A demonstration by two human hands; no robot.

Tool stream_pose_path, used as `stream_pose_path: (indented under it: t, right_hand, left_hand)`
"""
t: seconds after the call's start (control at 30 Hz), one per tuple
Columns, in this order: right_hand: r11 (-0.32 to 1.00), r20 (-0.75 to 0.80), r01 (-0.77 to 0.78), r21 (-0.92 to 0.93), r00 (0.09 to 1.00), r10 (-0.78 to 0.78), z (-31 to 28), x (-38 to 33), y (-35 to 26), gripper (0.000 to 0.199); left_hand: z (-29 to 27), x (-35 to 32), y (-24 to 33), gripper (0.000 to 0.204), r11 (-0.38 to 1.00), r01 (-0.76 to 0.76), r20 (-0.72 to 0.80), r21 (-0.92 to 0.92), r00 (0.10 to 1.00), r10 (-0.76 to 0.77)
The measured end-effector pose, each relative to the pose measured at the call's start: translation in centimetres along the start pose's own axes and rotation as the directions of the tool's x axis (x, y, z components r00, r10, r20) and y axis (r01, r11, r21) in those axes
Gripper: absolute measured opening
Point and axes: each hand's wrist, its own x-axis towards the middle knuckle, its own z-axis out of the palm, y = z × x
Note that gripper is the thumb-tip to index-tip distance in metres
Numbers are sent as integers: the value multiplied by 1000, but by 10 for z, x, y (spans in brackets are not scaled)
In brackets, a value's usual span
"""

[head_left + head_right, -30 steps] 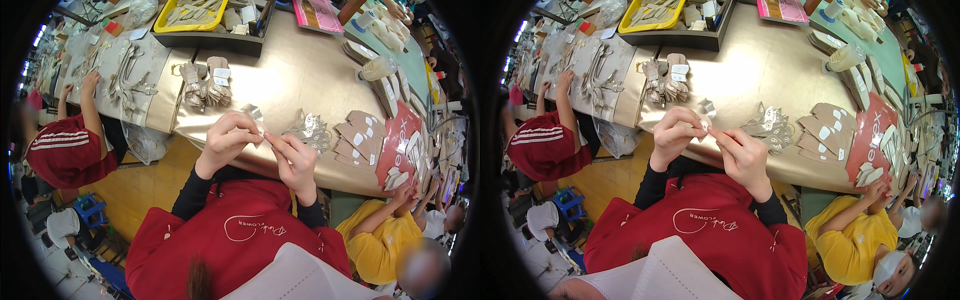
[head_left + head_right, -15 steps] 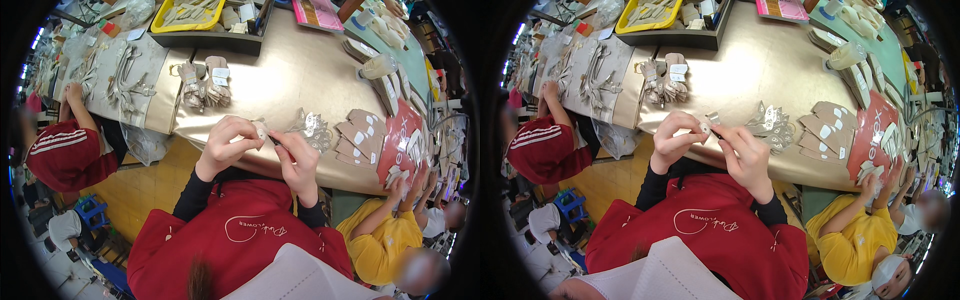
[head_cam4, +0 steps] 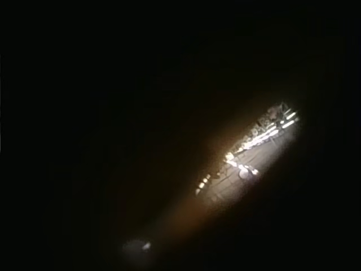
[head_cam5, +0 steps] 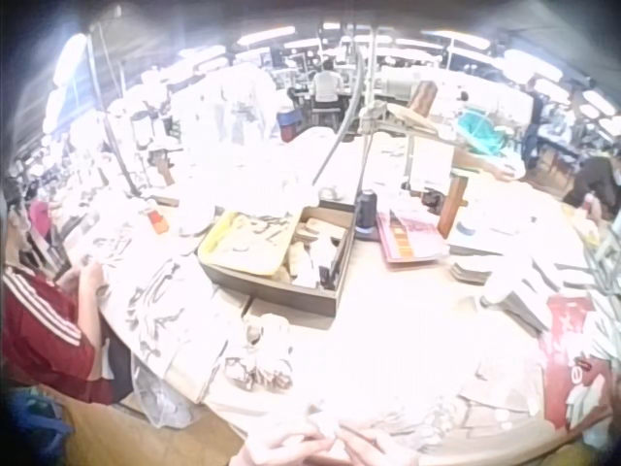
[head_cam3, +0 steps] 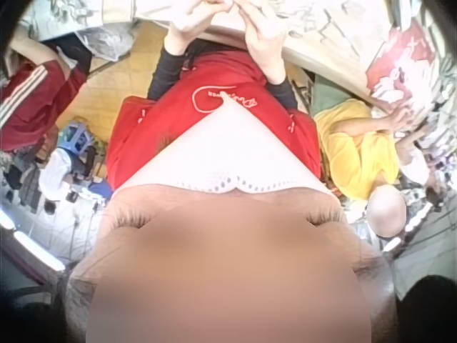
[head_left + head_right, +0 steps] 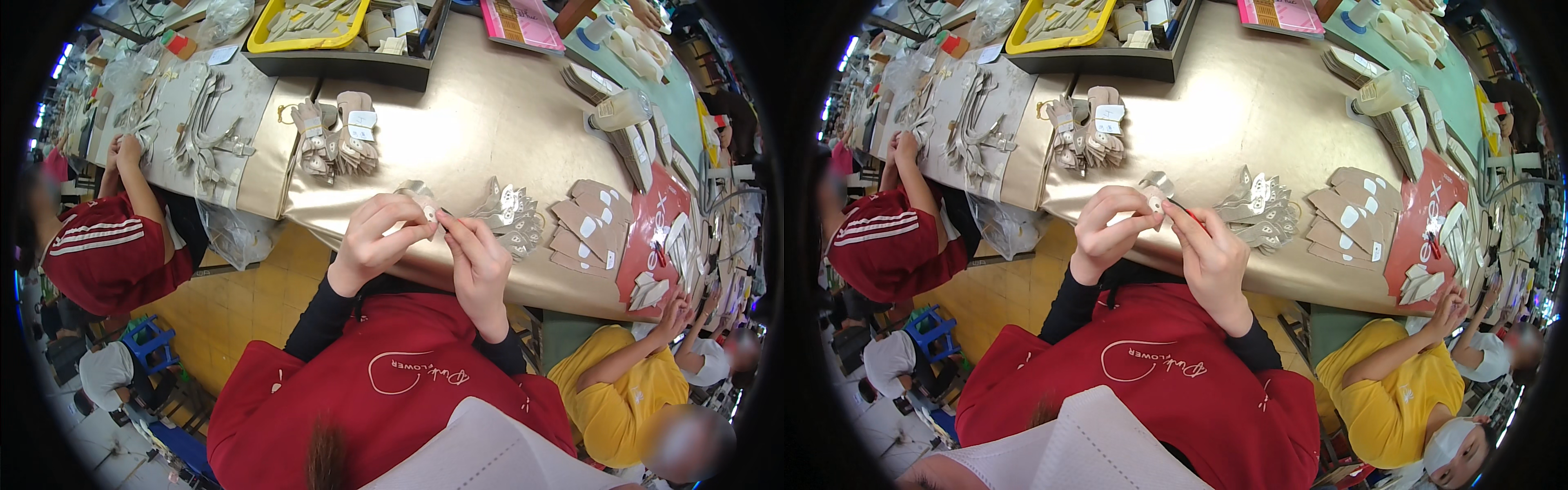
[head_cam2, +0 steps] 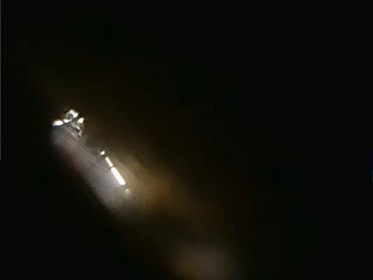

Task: The person uses red-handled scissors to trim small pieces of light-colored fabric at a workbench. They repeatedly pick up fabric pieces, cut edges, and place the trimmed pieces into a pile on the table. Other workers are visible in the background performing similar tasks.

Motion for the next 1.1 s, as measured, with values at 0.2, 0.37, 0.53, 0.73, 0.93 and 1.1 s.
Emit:
stream_pose_path:
  t: [0.2, 0.37, 0.53, 0.73, 0.93, 1.1]
  right_hand:
    - [996, -146, 27, -86, 988, -40, 12, -1, 3, 36]
    - [999, -215, -53, 2, 975, 53, -1, 8, 11, 35]
    - [993, 30, -53, 104, 998, 50, -10, 1, 4, 38]
    - [999, 23, 21, -29, 1000, -21, -4, 0, 8, 37]
    - [991, -21, 121, -54, 992, -122, -3, 0, 12, 30]
    - [995, -29, 34, 92, 999, -32, -8, -1, 11, 21]
  left_hand:
    - [2, 3, 0, 18, 999, 29, 16, -39, 999, -29]
    - [2, 1, 1, 18, 998, 10, 25, -61, 1000, -9]
    - [3, -2, 0, 18, 999, 22, 12, -29, 1000, -22]
    - [4, -3, 3, 18, 1000, 17, 18, -22, 1000, -16]
    - [4, -4, 2, 19, 999, 15, 31, -31, 999, -15]
    - [2, -6, 1, 22, 983, 123, 45, -137, 992, -118]
